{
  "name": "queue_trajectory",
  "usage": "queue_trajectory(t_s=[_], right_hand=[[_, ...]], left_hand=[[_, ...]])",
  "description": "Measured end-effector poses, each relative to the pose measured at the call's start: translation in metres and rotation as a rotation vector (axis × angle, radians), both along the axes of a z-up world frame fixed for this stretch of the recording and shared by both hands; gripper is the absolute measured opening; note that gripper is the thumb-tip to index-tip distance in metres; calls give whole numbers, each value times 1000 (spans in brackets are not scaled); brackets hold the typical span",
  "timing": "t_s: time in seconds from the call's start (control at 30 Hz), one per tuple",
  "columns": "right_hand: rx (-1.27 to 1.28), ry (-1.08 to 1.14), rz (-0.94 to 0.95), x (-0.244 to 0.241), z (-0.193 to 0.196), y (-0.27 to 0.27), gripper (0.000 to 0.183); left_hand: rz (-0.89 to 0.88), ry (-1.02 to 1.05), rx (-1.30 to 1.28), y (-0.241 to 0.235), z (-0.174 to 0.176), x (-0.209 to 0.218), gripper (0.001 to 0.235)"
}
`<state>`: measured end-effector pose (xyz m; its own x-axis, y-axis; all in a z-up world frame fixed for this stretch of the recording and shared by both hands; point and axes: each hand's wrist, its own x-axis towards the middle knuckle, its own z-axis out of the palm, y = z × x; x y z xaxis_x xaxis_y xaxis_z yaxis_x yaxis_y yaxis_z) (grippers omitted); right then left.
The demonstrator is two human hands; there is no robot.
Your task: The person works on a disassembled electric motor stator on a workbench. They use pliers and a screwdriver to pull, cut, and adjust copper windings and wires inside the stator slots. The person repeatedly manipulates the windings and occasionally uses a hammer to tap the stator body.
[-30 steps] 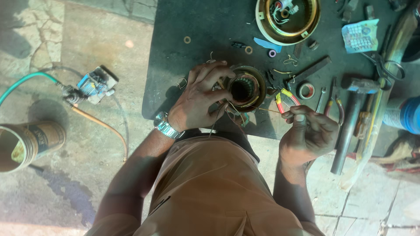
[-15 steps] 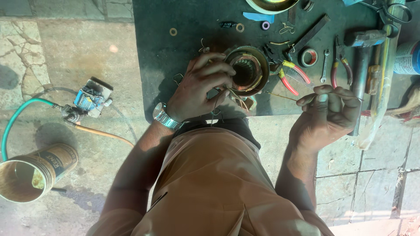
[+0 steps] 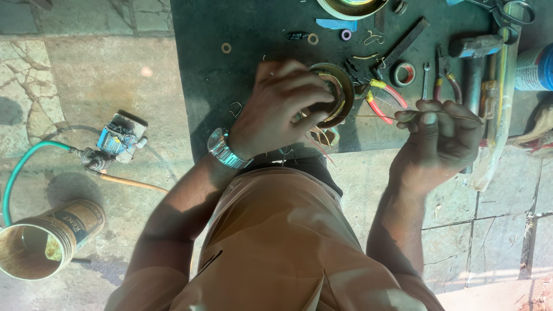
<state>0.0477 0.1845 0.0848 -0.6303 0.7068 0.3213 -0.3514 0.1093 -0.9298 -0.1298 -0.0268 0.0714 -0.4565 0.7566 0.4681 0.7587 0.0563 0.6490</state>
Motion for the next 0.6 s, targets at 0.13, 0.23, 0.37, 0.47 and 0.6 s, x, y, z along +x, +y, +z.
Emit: queue_trajectory(t_s=[0.13,0.23,0.37,0.47,0.6], right_hand=[[135,-32,26,-5,12,-10,14],[235,-63,44,-8,21,-18,12],[382,-50,27,-6,23,-11,16],[378,-28,-28,0,17,13,20],[312,-139,-101,15,1,52,15]], left_hand=[[-106,16,-126,34,5,10,19],[-93,97,-138,47,2,14,14],[-63,13,-90,38,-5,12,12],[-52,-89,-105,17,-9,12,14],[-9,-115,-42,6,-12,21,7]])
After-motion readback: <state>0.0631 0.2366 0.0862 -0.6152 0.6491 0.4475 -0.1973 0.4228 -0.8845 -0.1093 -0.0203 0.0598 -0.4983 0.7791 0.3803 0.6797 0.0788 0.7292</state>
